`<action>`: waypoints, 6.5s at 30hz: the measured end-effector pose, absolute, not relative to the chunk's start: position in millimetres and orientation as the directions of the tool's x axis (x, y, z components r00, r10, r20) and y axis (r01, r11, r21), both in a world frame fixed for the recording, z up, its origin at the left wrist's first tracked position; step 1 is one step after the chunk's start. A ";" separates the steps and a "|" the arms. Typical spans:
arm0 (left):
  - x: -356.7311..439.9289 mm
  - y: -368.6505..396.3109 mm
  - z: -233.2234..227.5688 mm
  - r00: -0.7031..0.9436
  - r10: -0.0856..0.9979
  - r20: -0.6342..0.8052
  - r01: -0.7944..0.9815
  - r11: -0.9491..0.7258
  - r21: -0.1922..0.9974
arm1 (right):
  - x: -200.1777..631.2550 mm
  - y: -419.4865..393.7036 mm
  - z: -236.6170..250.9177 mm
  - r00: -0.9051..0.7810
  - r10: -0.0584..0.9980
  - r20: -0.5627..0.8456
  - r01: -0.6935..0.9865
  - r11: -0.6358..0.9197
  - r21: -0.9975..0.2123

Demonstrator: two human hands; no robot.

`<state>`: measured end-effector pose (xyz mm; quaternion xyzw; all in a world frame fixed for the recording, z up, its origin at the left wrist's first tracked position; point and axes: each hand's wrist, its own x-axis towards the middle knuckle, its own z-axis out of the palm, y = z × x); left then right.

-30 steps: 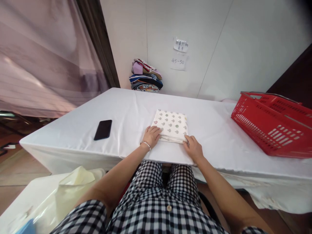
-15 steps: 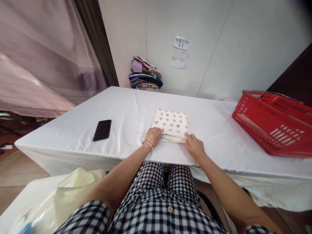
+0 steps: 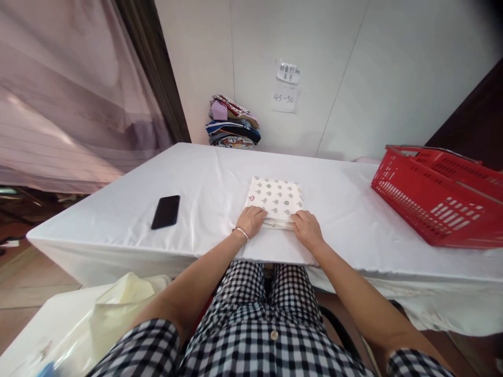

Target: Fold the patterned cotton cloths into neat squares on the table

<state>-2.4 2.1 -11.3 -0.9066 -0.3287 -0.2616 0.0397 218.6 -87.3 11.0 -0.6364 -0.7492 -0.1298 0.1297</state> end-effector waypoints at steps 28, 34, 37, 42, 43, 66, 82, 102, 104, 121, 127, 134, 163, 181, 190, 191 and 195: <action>-16.6 -13.6 -9.8 0.718 0.526 0.456 0.551 -0.830 0.088 | 257.0 -101.4 -16.9 -0.282 0.846 0.453 0.947 0.320 -0.008; -4.6 -5.9 4.3 0.646 0.570 0.508 0.555 -0.808 0.200 | 237.3 -100.1 12.0 -0.227 0.911 0.345 0.950 0.286 -0.129; 14.1 3.0 6.7 0.588 0.613 0.528 0.607 -0.765 0.213 | 219.9 -82.0 27.2 -0.221 0.882 0.416 0.929 0.320 -0.186; 32.7 4.8 -10.8 0.589 0.710 0.386 0.727 -0.674 0.132 | 208.7 -49.6 16.4 -0.108 0.943 0.316 0.968 0.172 -0.184; 32.9 3.5 -14.3 0.594 0.713 0.373 0.731 -0.672 0.120 | 209.7 -46.7 10.4 -0.083 0.968 0.239 0.977 0.127 -0.174; 30.1 -8.8 -13.1 0.565 0.730 0.385 0.731 -0.659 0.176 | 240.3 23.0 -8.3 0.053 0.997 0.060 0.955 -0.033 -0.295; -4.9 17.1 -7.8 -0.029 0.999 -0.015 0.670 0.031 0.741 | 257.9 -64.0 -31.1 0.333 0.941 -0.055 0.454 -0.212 -0.865; 3.6 95.5 -18.0 -0.045 0.982 0.185 0.663 -0.110 0.741 | 215.3 -38.0 -31.8 -0.357 0.834 0.421 0.903 0.423 -0.074; 6.1 113.9 -17.6 -0.020 0.981 0.191 0.706 -0.122 0.698 | 212.7 -39.6 -35.0 -0.387 0.817 0.428 0.899 0.437 -0.020; 13.7 185.5 -15.5 0.042 0.989 0.139 0.821 -0.114 0.559 | 212.8 -39.5 -23.7 -0.387 0.840 0.380 0.882 0.458 -0.115; 14.4 194.4 -18.0 -0.033 0.991 0.127 0.818 -0.046 0.574 | 210.7 -41.5 -19.6 -0.386 0.855 0.346 0.872 0.460 -0.164; 7.3 186.3 -13.4 -0.022 0.998 0.059 0.695 -0.028 0.719 | 209.6 -40.3 -17.0 -0.371 0.856 0.359 0.865 0.459 -0.201; 38.4 6.1 -10.1 0.751 0.586 0.306 0.515 -0.809 0.284 | 296.0 -19.9 -32.5 0.592 0.765 0.255 0.601 -0.208 -0.772; 34.7 7.1 -2.4 0.725 0.605 0.329 0.553 -0.796 0.245 | 273.7 -27.2 -17.2 0.379 0.916 0.132 0.589 -0.129 -0.798; 46.2 12.0 -3.4 0.783 0.491 0.383 0.482 -0.867 0.127 | 251.0 -40.6 -9.4 -0.032 0.999 0.007 0.072 0.009 -0.997; 37.0 14.0 -3.9 0.784 0.481 0.392 0.483 -0.870 0.101 | 251.2 -39.5 -9.9 -0.032 0.999 0.012 0.068 0.015 -0.998; -5.4 20.4 -6.2 0.757 0.483 0.441 0.516 -0.855 0.052 | 266.8 -29.0 -22.0 0.336 0.936 0.107 0.207 0.037 -0.978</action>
